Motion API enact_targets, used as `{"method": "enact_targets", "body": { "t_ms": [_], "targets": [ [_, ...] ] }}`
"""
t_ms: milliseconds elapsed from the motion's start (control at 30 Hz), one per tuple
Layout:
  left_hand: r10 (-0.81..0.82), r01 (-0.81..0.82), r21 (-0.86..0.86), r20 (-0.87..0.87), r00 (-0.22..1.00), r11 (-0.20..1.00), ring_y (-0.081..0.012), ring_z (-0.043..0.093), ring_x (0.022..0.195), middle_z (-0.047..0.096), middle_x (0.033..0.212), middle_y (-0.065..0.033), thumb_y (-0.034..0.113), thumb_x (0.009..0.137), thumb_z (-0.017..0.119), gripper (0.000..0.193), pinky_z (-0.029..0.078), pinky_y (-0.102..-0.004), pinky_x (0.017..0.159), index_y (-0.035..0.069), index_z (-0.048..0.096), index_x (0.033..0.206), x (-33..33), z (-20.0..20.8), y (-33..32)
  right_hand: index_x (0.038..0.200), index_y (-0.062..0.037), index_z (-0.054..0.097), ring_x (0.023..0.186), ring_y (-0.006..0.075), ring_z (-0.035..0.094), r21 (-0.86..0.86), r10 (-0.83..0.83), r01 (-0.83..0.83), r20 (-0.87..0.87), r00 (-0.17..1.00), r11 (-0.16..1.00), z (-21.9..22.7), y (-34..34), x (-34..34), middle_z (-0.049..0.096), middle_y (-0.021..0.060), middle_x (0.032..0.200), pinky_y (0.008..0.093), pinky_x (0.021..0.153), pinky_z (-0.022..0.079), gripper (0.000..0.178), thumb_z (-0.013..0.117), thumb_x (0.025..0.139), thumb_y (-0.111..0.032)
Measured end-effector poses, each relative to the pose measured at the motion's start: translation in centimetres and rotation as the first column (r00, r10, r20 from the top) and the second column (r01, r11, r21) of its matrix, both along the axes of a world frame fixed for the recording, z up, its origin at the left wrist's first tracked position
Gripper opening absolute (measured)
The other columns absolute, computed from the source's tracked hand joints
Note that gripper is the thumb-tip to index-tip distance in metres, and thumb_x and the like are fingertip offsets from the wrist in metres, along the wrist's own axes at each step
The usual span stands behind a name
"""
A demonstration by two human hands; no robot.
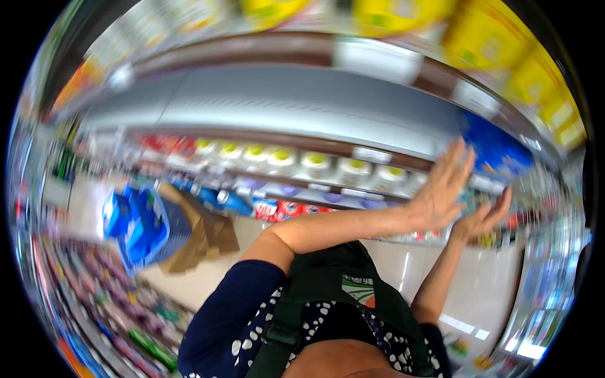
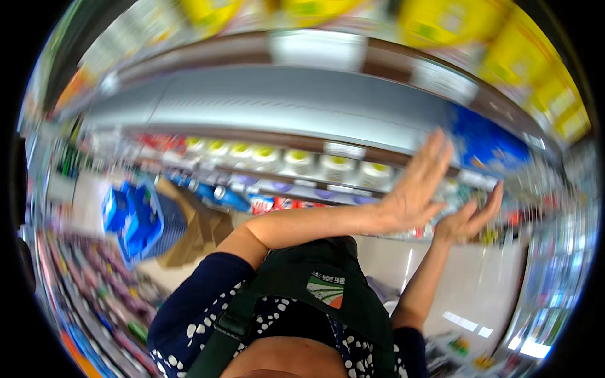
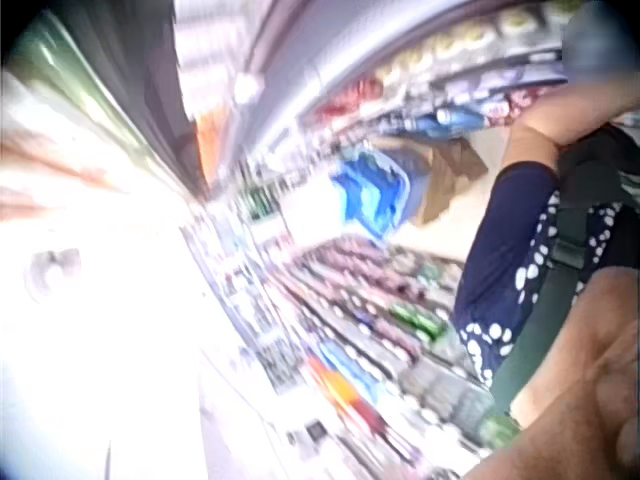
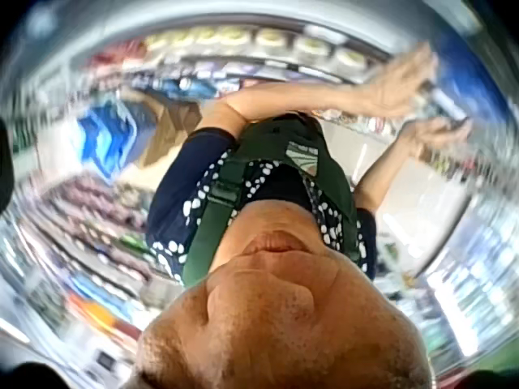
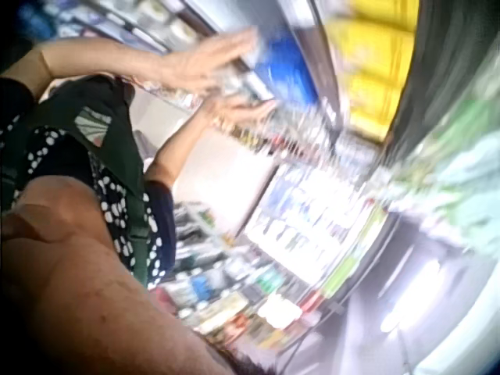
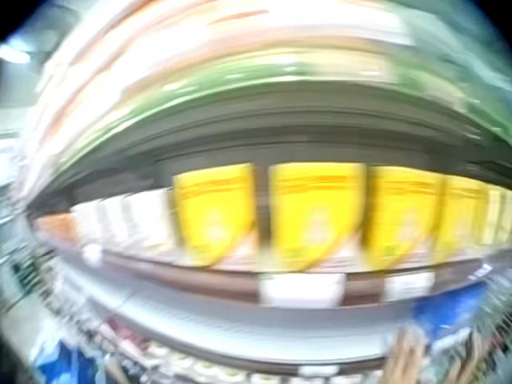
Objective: The person repeatedly picks up blue boxes from a shopping basket and places them onto a shelf in a store aisle. They handle the boxes one at a time, arranging them in a row on the shelf.
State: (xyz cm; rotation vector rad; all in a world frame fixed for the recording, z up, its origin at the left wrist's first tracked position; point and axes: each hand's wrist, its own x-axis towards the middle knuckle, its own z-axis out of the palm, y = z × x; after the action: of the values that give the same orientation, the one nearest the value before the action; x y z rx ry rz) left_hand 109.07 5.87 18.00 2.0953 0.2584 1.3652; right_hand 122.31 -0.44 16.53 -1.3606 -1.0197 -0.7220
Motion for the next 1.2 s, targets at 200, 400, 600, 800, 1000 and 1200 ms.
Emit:
{"method": "enact_targets", "body": {
  "t_ms": [200, 400, 600, 800, 1000, 1200],
  "targets": [
    [0.378, -0.380, 0.093, 0.037, 0.925, 0.920, -0.0468, 0.028, 0.137, 0.027, 0.149, -0.0281, 0.008, 0.074, 0.071, 0.078, 0.028, -0.0519, 0.111, 0.001, 0.034, 0.143, -16.5, -8.1, 0.7, 0.122, 0.0056, 0.056, 0.109, 0.0300, 0.058, -0.305, 0.651, -0.739, -0.350, 0.674, 0.601, -7.0, 3.0, -16.8, 0.060, 0.0184, 0.119, 0.0412, 0.096, 0.043, 0.039, 0.043, 0.097, -0.021],
    [0.922, -0.921, 0.124, -0.170, 0.347, 0.370, -0.0420, 0.036, 0.133, 0.040, 0.141, -0.0242, 0.002, 0.069, 0.074, 0.074, 0.029, -0.0472, 0.110, 0.002, 0.044, 0.136, -42.2, -12.5, -0.2, 0.118, 0.0072, 0.055, 0.104, 0.0365, 0.057, -0.589, 0.883, -0.808, -0.387, 0.265, -0.016, -9.1, 7.3, -32.7, 0.059, 0.0227, 0.113, 0.0394, 0.092, 0.045, 0.033, 0.058, 0.088, -0.008],
    [0.830, -0.816, 0.178, 0.002, -0.558, -0.549, -0.0423, 0.031, 0.135, 0.038, 0.141, -0.0276, 0.018, 0.085, 0.066, 0.067, 0.023, -0.0498, 0.112, -0.004, 0.036, 0.140, -70.5, -13.5, -5.0, 0.126, 0.0058, 0.050, 0.103, 0.0350, 0.057, -0.589, 0.855, -0.689, -0.511, -0.086, -0.421, -11.3, 10.5, -49.1, 0.056, 0.0225, 0.119, 0.0388, 0.089, 0.046, 0.046, 0.060, 0.089, -0.020],
    [0.902, -0.633, -0.685, -0.429, -0.049, -0.360, -0.0402, 0.037, 0.131, 0.039, 0.143, -0.0260, 0.058, 0.087, 0.056, 0.084, 0.030, -0.0516, 0.107, -0.002, 0.035, 0.142, -89.6, -15.0, -8.8, 0.141, 0.0013, 0.039, 0.109, 0.0253, 0.057, -0.478, 0.744, -0.620, -0.608, -0.278, -0.622, -9.9, 12.1, -66.6, 0.050, 0.0170, 0.130, 0.0324, 0.081, 0.050, 0.065, 0.064, 0.089, -0.029],
    [0.865, -0.468, -0.839, -0.429, 0.259, -0.276, -0.0428, 0.035, 0.133, 0.035, 0.149, -0.0230, 0.063, 0.084, 0.056, 0.088, 0.028, -0.0560, 0.106, 0.003, 0.036, 0.145, -86.4, -11.7, -7.7, 0.144, 0.0119, 0.024, 0.139, 0.0363, 0.030, -0.185, 0.471, -0.572, -0.784, -0.404, -0.799, -11.8, 13.2, -79.1, 0.027, 0.0301, 0.150, 0.0388, 0.113, 0.027, 0.085, 0.060, 0.090, -0.042],
    [0.949, -0.569, -0.804, -0.020, 0.315, 0.172, -0.0203, 0.056, 0.105, 0.054, 0.128, -0.0132, 0.020, 0.089, 0.066, 0.062, 0.046, -0.0326, 0.092, 0.004, 0.039, 0.143, -81.8, -8.3, -8.3, 0.137, 0.0069, 0.039, 0.106, 0.0219, 0.059, -0.238, 0.654, -0.784, -0.710, -0.263, -0.573, -10.3, 11.3, -76.3, 0.057, 0.0183, 0.121, 0.0339, 0.088, 0.050, 0.061, 0.061, 0.093, -0.029]
  ]
}}
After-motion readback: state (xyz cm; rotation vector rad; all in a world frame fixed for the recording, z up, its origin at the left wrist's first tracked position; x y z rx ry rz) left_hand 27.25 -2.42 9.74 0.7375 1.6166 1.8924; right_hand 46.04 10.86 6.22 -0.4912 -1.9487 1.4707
